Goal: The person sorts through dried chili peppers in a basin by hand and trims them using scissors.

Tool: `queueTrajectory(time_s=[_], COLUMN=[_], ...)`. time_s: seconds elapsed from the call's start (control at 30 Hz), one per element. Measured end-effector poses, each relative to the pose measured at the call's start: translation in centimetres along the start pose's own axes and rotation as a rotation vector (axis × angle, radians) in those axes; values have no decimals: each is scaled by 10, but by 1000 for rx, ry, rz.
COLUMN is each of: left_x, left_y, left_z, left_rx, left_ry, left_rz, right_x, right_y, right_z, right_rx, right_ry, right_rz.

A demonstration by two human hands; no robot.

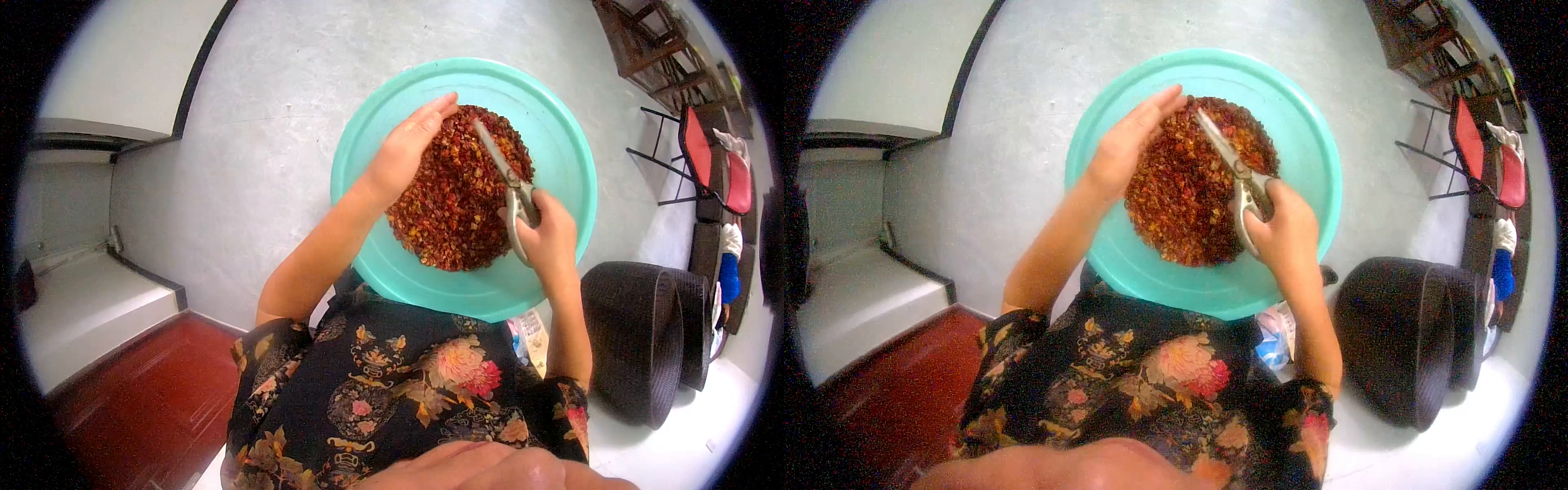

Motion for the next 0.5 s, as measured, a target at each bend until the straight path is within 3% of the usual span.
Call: queueTrajectory(time_s=[0.07, 0.13, 0.2, 0.23, 0.3, 0.5], left_x=[8, 16, 19, 18, 14, 11], left_y=[-2, -6, -7, -7, -1, 0], left_z=[-4, -16, -18, -19, -12, -17], left_rx=[-4, -8, -219, -215, -331, -226], left_ry=[-111, -222, -265, -266, -719, -1060], left_rz=[13, 25, 79, 80, 155, 36], right_x=[4, 10, 11, 13, 17, 7], right_y=[-1, -1, 0, 0, 3, 2], right_z=[1, -2, -5, -7, -12, -3], right_rx=[-60, -21, 0, -2, 26, 26], right_ry=[-189, -157, -179, -180, -175, -147], right_rz=[-8, 35, 64, 61, 53, 58])
Point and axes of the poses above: each hand's wrist, its own y-axis away from the middle knuckle, its own x-axis out of the back of the hand, z = x × y, the point moved 5 cm from there along -y, towards the middle knuckle, and after that the axes turned 15 degrees about y, right-handed, at the moved point
